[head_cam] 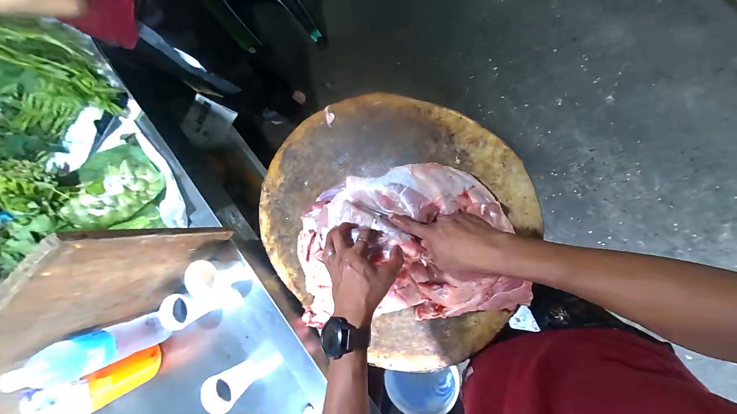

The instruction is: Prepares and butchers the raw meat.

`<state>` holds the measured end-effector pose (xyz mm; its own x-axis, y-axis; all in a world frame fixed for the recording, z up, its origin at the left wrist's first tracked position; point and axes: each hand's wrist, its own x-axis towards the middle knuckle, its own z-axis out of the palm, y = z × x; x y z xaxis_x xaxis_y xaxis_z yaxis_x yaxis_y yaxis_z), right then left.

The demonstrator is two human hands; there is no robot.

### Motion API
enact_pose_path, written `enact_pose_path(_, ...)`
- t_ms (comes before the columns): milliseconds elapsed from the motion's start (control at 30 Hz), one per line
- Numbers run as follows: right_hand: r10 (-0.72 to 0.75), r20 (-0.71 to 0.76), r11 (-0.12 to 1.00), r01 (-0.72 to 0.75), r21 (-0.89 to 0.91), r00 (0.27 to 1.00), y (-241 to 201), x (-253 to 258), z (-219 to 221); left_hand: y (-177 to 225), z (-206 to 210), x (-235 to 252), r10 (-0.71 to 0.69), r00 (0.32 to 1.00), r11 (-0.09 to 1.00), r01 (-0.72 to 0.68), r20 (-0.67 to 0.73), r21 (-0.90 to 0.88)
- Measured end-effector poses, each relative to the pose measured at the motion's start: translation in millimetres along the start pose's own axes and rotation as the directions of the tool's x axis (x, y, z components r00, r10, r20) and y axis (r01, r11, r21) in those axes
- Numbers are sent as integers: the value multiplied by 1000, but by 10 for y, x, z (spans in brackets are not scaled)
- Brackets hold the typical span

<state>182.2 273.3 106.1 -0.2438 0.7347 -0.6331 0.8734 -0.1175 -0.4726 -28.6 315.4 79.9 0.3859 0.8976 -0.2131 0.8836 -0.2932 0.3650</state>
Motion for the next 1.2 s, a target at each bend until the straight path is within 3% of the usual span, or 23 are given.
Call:
enact_pose_path(333, 97, 189, 994, -87, -59, 977, 318, -916, 191, -19, 100, -157, 44, 994, 995, -52, -100, -80)
enact_pose_path(467, 154, 409, 988, -151, -42, 899, 572, -1312, -99, 58, 64, -114, -29, 979, 997, 15, -201, -70)
enact_pose_path(533, 178, 374, 980, -197, 11, 910, 680, -1398, -197, 127, -14, 55, -124, 977, 992, 123, -172, -13)
enact_pose_path(600, 185, 212, 972, -210, 105, 960, 731, -1433, -232, 147, -89, 248, -230, 964, 973, 228, -133, -25)
enact_pose_path(733, 102, -78, 913, -63, 402, 992, 745, -1253, -254, -6, -238, 648, -329, 942, 944, 330, 67, -3)
enact_pose_path(800, 7, -216, 908, 84, 410, 976, 732, -989, -283, -31, -295, 765, -370, 918, 928, 370, 141, 28)
enact_pose_path(867, -72, -254, 918, 164, 360, 964, 695, -671, -346, 41, -292, 708, -423, 893, 906, 422, 153, 41)
enact_pose_path(933, -147, -209, 936, 204, 286, 967, 614, -315, -455, 123, -260, 580, -469, 873, 883, 464, 129, 68)
enact_pose_path(1033, -218, -31, 966, 220, 138, 975, 389, 97, -591, 187, -192, 313, -513, 853, 858, 510, 90, 57)
enact_pose_path(1200, -292, 132, 954, 297, -22, 947, 45, 376, -692, 185, -132, 9, -534, 844, 844, 535, 35, -33)
